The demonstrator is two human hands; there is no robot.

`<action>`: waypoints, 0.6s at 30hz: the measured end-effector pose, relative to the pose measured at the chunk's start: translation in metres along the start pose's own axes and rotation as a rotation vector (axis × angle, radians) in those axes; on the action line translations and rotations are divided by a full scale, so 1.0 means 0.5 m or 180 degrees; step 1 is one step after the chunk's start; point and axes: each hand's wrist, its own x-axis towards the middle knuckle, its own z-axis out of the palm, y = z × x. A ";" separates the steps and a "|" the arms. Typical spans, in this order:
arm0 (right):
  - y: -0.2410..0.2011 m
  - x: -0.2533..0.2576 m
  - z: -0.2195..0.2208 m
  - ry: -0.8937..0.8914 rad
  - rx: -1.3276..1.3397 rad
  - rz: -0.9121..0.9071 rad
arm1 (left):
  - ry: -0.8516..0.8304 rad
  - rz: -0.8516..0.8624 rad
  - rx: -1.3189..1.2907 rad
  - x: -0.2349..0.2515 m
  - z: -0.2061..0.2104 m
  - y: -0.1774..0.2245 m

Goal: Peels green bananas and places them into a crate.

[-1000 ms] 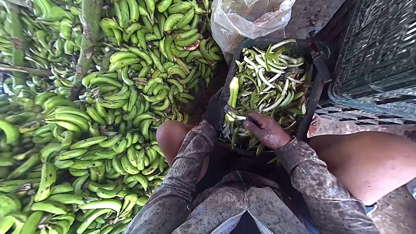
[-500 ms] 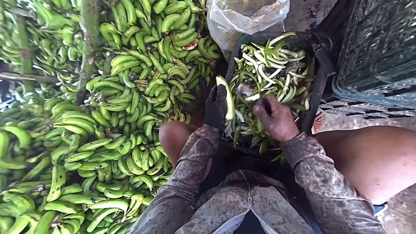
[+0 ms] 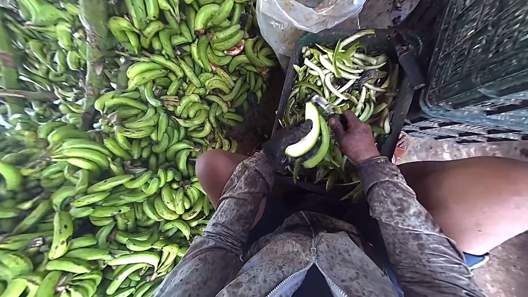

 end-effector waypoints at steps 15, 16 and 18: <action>-0.011 -0.042 0.071 -0.0250 0.0221 -0.0885 | 0.2203 0.1194 -0.1636 0.047 -0.003 0.033; -0.015 -0.039 0.069 -0.0215 0.0243 -0.0855 | 0.2147 0.1174 -0.1567 0.045 0.002 0.034; -0.026 -0.030 0.057 -0.0086 0.0308 -0.0701 | 0.1877 0.1129 -0.1137 0.036 0.019 0.024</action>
